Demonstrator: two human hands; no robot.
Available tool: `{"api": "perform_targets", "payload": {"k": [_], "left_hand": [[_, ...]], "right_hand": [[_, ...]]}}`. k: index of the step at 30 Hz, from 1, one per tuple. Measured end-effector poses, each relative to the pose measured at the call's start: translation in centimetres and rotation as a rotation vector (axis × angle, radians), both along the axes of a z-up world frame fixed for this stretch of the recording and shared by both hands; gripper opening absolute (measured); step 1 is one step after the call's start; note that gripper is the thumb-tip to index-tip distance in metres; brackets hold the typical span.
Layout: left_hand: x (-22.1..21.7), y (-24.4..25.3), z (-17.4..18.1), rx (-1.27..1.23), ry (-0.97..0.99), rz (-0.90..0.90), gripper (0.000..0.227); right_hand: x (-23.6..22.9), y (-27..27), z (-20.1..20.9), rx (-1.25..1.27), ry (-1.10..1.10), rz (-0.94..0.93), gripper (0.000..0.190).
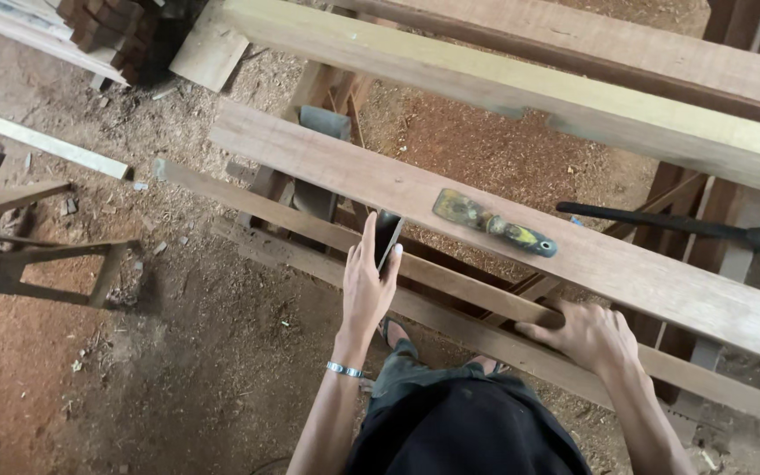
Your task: The person uses a hand scraper and a piece of sandpaper to smooth the surfaces and edges of several wooden planks resting on a workbench.
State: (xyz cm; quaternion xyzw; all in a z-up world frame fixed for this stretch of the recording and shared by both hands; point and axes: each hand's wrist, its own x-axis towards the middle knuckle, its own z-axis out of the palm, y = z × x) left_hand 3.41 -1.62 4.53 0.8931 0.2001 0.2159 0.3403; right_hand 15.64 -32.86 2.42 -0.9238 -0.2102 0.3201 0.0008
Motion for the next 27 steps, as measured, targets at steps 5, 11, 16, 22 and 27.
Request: {"api": "perform_targets", "payload": {"k": [5,11,16,22,27], "left_hand": [[0.1,0.2,0.2,-0.147,0.215,0.062,0.06],[-0.7,1.8,0.0,0.485,0.178,0.044,0.026],[0.1,1.7,-1.0,0.762,0.196,-0.04,0.03],[0.4,-2.5,-1.6,0.507,0.219,-0.343,0.034],[-0.1,-2.9,-0.7,0.513,0.063,-0.366,0.037]], "right_hand": [[0.6,-0.4,-1.1,-0.048,0.029,0.002,0.092],[0.5,-0.2,-0.5,-0.007,0.001,0.007,0.093],[0.3,-0.3,-0.3,0.029,-0.003,0.006,0.094],[0.5,-0.7,-1.4,-0.051,0.073,-0.001,0.1],[-0.3,-0.8,-1.8,-0.006,0.048,-0.012,0.101]]}}
